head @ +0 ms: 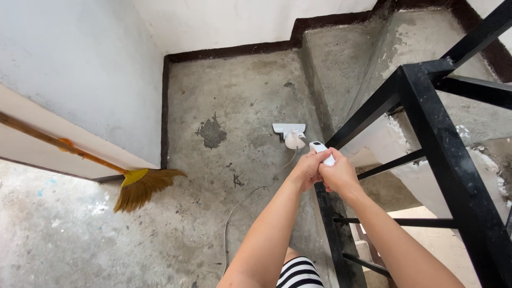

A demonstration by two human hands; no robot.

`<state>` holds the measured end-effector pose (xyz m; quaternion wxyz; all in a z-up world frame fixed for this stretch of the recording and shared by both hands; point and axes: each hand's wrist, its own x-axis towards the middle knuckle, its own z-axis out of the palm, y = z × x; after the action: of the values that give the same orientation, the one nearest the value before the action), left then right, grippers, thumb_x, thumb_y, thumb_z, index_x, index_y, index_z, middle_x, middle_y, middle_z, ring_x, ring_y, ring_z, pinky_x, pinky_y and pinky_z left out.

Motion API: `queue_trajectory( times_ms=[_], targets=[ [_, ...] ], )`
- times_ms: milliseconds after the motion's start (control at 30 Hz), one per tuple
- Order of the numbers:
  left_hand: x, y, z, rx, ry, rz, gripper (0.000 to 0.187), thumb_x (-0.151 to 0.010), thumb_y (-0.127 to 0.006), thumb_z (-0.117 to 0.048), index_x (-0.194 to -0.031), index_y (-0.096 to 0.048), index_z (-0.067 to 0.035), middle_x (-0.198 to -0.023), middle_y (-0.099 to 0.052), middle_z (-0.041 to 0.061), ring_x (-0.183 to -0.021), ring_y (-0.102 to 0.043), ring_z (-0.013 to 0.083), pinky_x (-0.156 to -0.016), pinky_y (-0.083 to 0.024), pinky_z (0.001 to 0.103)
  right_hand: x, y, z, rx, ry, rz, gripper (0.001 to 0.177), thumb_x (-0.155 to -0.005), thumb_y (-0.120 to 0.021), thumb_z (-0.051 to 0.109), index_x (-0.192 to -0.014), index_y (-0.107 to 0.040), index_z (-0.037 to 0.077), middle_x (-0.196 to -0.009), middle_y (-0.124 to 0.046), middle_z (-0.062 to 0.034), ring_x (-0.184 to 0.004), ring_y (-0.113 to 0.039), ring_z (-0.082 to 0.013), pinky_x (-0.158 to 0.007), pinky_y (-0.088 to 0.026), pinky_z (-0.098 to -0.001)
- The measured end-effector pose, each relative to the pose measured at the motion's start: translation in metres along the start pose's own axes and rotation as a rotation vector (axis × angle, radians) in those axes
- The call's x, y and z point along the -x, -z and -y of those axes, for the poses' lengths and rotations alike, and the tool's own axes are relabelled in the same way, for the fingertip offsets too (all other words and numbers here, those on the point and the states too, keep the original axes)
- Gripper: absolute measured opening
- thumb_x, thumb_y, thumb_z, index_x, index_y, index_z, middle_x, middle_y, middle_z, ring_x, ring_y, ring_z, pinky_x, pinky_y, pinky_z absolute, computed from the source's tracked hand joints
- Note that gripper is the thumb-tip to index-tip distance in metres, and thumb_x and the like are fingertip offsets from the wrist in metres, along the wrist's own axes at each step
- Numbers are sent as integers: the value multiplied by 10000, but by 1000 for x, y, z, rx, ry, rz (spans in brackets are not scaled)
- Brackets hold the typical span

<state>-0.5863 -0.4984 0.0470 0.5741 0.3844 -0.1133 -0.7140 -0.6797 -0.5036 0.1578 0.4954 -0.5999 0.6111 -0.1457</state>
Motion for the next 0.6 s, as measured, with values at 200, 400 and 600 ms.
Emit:
queue_trajectory(
  times_ms=[200,400,600],
  targets=[
    [-63,13,-20,-345,138,-143,419,-987,-562,-442,-1241,-654,-122,-1019,-730,32,-944,-688,186,-822,-531,373,-73,6,-3,32,15,-37,629,-827,-678,174,-1440,-555,101,-720,-692,-105,-468,-583,-179,-415,-472,-352],
    [-109,45,-51,-368,152,-230,533,-989,-561,-460,-1384,-570,-103,-1296,-632,61,-1013,-681,212,-848,-538,390,-171,15,18,134,32,-43,686,-772,-672,115,-1444,-537,113,-741,-710,-113,-434,-612,-213,-418,-485,-361],
    [-111,85,-74,-363,160,-348,555,-991,-562,-432,-1449,-534,-120,-1338,-639,49,-1048,-692,178,-855,-553,354,-263,22,38,23,60,33,649,-765,-615,41,-1412,-565,73,-776,-689,-117,-434,-580,-201,-395,-440,-385]
  ],
)
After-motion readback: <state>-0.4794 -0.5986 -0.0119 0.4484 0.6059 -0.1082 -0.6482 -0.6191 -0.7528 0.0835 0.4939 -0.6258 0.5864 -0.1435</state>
